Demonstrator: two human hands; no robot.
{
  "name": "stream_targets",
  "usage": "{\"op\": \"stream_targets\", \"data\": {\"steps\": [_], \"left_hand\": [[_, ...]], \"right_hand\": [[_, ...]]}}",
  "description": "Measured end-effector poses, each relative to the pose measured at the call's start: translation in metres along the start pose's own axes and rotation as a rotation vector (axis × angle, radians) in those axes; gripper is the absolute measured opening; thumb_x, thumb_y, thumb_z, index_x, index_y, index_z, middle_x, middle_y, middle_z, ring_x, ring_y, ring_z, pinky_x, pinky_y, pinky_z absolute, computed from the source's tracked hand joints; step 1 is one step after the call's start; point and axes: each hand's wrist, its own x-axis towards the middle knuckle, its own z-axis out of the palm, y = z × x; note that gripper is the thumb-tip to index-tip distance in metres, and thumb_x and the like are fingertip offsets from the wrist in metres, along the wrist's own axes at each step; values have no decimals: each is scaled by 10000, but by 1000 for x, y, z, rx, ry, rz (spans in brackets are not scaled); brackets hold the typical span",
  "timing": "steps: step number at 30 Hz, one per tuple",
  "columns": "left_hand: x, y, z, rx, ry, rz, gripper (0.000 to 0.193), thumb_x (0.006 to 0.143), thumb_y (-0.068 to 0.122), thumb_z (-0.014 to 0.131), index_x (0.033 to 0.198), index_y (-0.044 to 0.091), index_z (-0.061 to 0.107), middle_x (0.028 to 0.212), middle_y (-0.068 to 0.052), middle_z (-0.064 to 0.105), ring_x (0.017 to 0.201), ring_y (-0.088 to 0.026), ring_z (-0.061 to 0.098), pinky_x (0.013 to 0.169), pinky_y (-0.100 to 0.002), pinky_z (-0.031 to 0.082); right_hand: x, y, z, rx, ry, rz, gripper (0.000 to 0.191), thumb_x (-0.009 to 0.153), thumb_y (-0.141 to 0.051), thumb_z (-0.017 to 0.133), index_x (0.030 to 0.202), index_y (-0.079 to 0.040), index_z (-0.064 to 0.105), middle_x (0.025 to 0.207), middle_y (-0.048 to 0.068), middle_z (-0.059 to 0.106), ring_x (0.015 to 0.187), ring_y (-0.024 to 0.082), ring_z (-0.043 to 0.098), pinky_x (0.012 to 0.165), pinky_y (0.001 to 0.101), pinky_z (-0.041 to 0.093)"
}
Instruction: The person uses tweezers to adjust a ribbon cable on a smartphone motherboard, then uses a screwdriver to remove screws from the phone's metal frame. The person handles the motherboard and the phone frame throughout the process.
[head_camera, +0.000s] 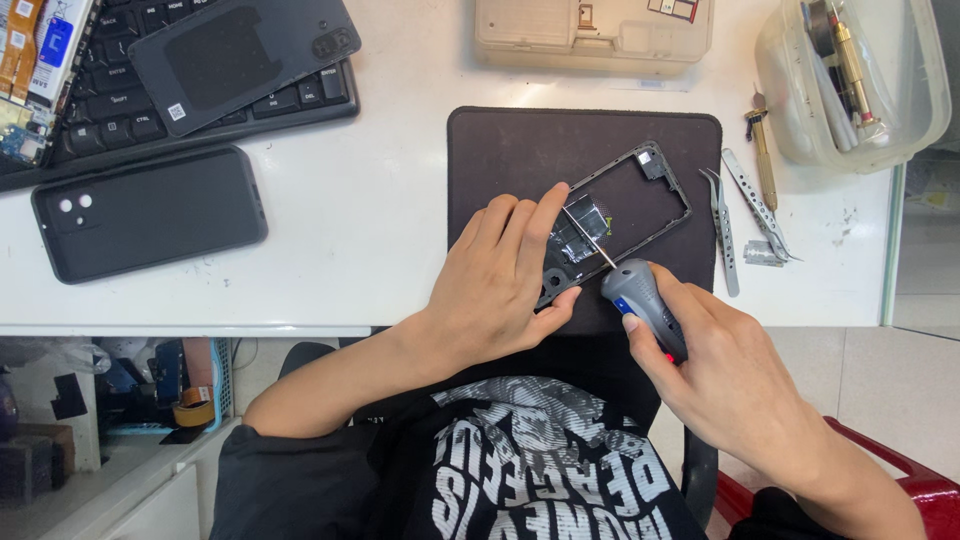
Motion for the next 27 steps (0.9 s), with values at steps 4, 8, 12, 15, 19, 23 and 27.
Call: {"op": "stream_targets", "data": {"steps": [4,8,12,15,19,23,27], "left_hand": [[0,0,0,-2,-4,-3,942,829,327,810,1485,-120,304,1174,-237,527,1113,-368,512,957,-455,482],[0,0,0,-1,-12,-4,940,832,334,809,1482,-124,307,1169,-238,527,1106,-368,512,953,-455,483],[0,-1,0,2,-15,-4,941,834,336,808,1481,-129,308,1161,-237,527,1106,-367,516,948,-453,487],[0,0,0,8,-11,-4,942,831,337,809,1480,-129,310,1163,-238,530,1105,-366,517,945,-451,490],[0,-1,0,8,-12,-3,946,824,335,814,1480,-127,313,1155,-234,532,1102,-363,518,943,-449,490],[1,0,0,0,-16,-7,953,819,329,817,1485,-127,310,1152,-226,534,1102,-359,518,945,-447,485],[0,0,-1,0,-12,-5,965,816,333,817,1489,-130,303,1157,-226,530,1108,-363,516,961,-446,484]], "right_hand": [[1,0,0,8,4,-2,517,881,-248,655,1321,13,579,794,189,693,578,333,688,546,434,534],[1,-1,-3,6,-6,15,505,904,-280,677,1317,-1,593,776,186,693,577,332,688,549,438,530],[1,-4,-3,-13,-26,53,561,898,-295,686,1371,-13,580,790,181,698,567,328,694,537,433,537],[1,-4,-4,-18,-37,50,553,899,-296,686,1366,-18,585,784,178,698,569,332,691,540,438,535],[2,-2,-4,-19,-19,23,525,888,-268,664,1334,-4,582,785,179,695,571,330,690,543,439,534],[0,-1,-2,-12,-24,40,554,875,-259,656,1369,-19,576,794,177,692,570,331,693,537,438,538],[-1,-1,1,-20,-15,23,547,892,-290,676,1363,-27,581,785,175,689,578,346,680,552,451,529]]}}
